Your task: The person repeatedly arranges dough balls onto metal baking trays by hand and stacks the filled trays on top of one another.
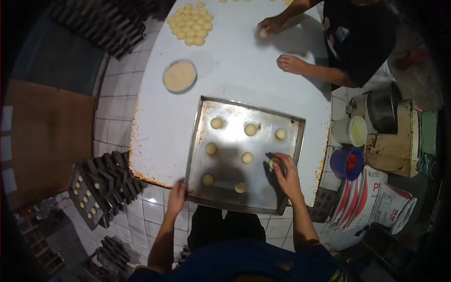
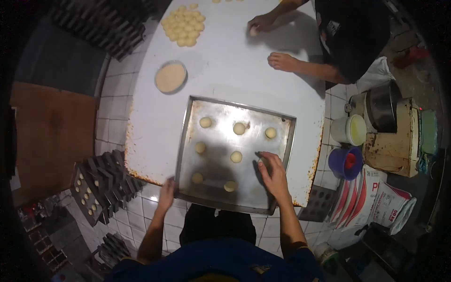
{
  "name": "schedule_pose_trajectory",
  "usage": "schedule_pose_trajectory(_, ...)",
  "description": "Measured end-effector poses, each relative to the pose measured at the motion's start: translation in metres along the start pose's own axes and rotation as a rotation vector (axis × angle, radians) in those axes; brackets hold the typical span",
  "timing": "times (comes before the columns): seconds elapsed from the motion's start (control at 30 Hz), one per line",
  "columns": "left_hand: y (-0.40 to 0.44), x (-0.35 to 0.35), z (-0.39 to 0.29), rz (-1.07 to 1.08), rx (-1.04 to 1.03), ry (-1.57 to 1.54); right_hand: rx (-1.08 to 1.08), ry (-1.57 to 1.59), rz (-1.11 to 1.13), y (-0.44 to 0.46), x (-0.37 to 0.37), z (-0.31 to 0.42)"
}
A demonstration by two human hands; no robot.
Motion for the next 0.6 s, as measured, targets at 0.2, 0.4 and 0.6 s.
schedule_pose_trajectory(0.2, -0.037, 0.006, -0.010, 0.075, -0.084, -0.001, -0.061, 0.097, 0.058, 0.024, 0.008, -0.008)
schedule_pose_trajectory(0.4, -0.072, 0.001, 0.009, 0.085, -0.005, 0.027, 0.131, 0.045, -0.082, 0.122, 0.006, -0.016)
schedule_pose_trajectory(0.6, -0.111, -0.018, 0.022, 0.046, 0.079, -0.203, 0.292, -0.099, -0.091, 0.281, -0.028, -0.051)
Point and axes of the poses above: each hand's wrist, its own y-axis towards the middle knuckle, its own x-axis out of the back of the hand, z = x × y, the point moved 5 cm from there along y, towards the middle knuckle, and after that the axes turned 11 degrees about x, right-handed, at the moved point
